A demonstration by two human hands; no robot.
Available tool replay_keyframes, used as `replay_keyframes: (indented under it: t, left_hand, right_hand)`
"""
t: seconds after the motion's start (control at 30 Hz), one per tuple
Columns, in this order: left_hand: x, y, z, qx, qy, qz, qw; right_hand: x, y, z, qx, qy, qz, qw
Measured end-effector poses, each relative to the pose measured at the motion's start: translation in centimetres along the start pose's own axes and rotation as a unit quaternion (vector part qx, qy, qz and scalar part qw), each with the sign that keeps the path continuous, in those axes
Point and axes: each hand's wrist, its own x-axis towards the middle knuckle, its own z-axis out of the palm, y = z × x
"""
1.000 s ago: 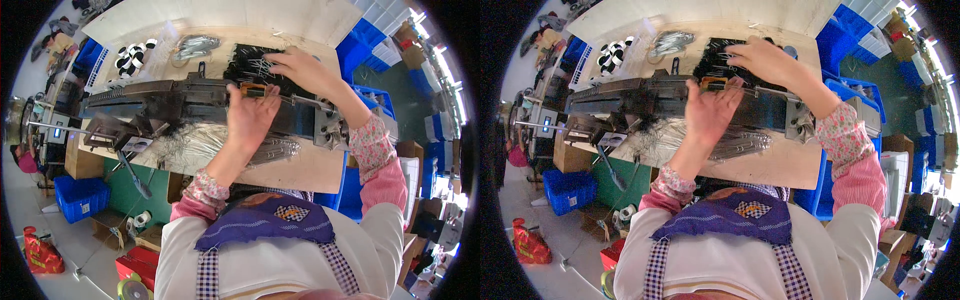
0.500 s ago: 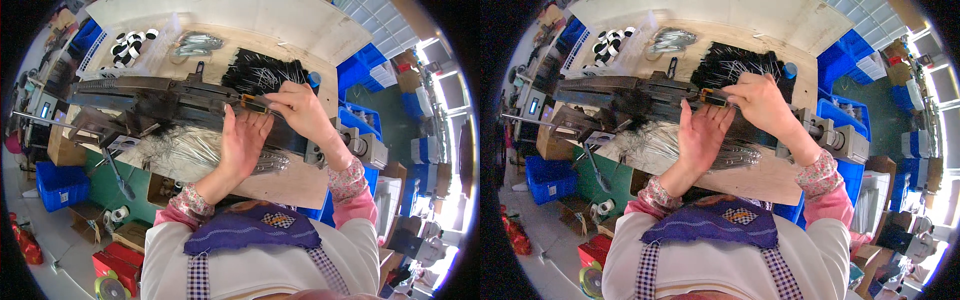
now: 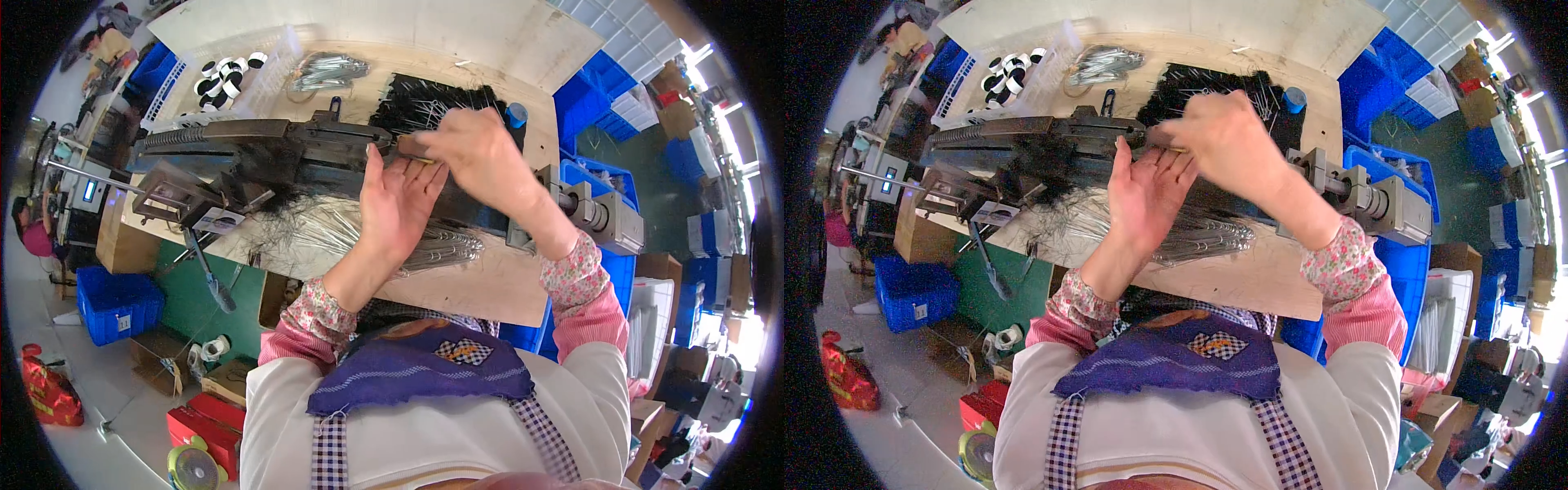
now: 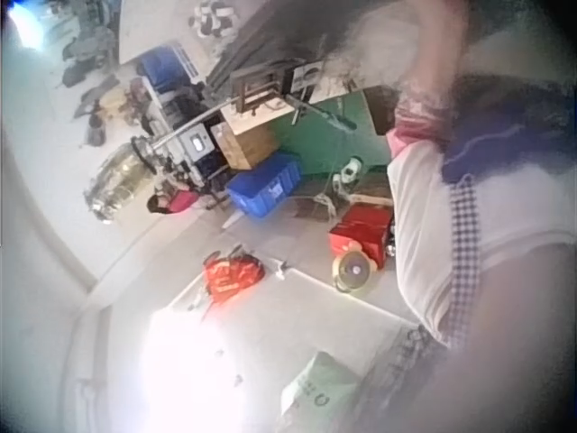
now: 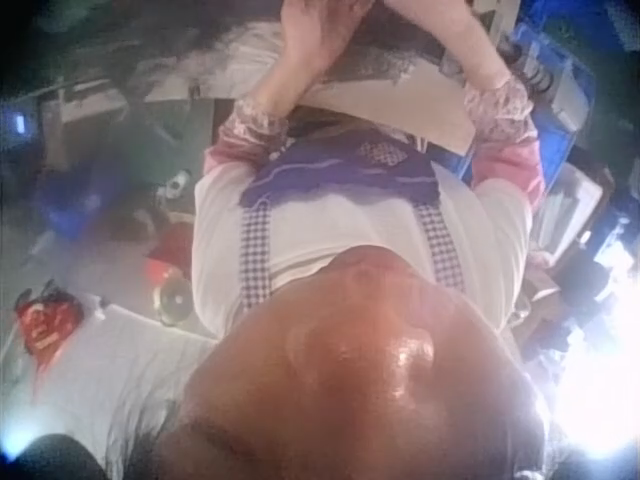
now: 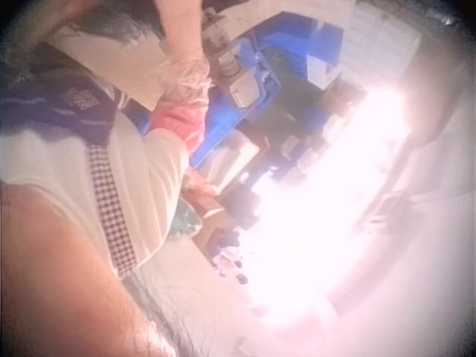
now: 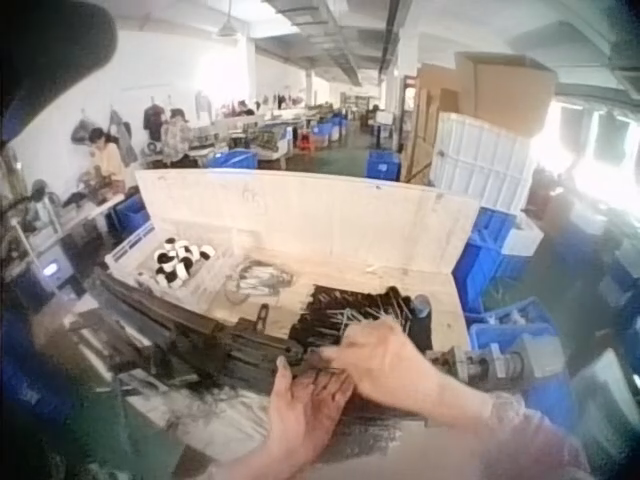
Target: The recorder is using various tools to assemble small metal components at a industrial workbench.
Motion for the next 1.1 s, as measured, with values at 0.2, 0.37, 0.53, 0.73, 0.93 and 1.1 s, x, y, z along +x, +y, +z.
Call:
replay_keyframes:
  t: [0.2,0.37,0.53,0.73,0.93,1.1]
  left_hand:
    - [-0.6,0.7,0.3,-0.003,-0.02,-0.018,1.0]
    - [-1.1,0.6,-0.3,-0.015,-0.009,0.013,1.0]
    - [-1.1,1.0,-0.3,0.019,-0.022,0.002,1.0]
    - [-0.5,1.1,0.3,0.07,0.032,-0.011,0.997]
    - [-0.8,-0.9,-0.6,0.058,0.044,0.014,0.997]
    - [-0.4,-4.8,-2.6,0.081,0.094,-0.001,0.992]
  right_hand:
    - [1.0,0.2,-1.3,0.098,0.069,0.049,0.992]
    - [-0.7,-3.0,-2.3,0.012,-0.048,0.142,0.989]
    - [-0.1,-4.1,-0.9,-0.112,-0.136,0.058,0.983]
    - [0.3,-3.7,0.0,-0.19,-0.149,0.007,0.97]
    - [-4.6,-4.5,-1.2,0.005,-0.116,0.12,0.986]
    - [-13.9,-6.0,3.2,0.051,-0.235,0.108,0.965]
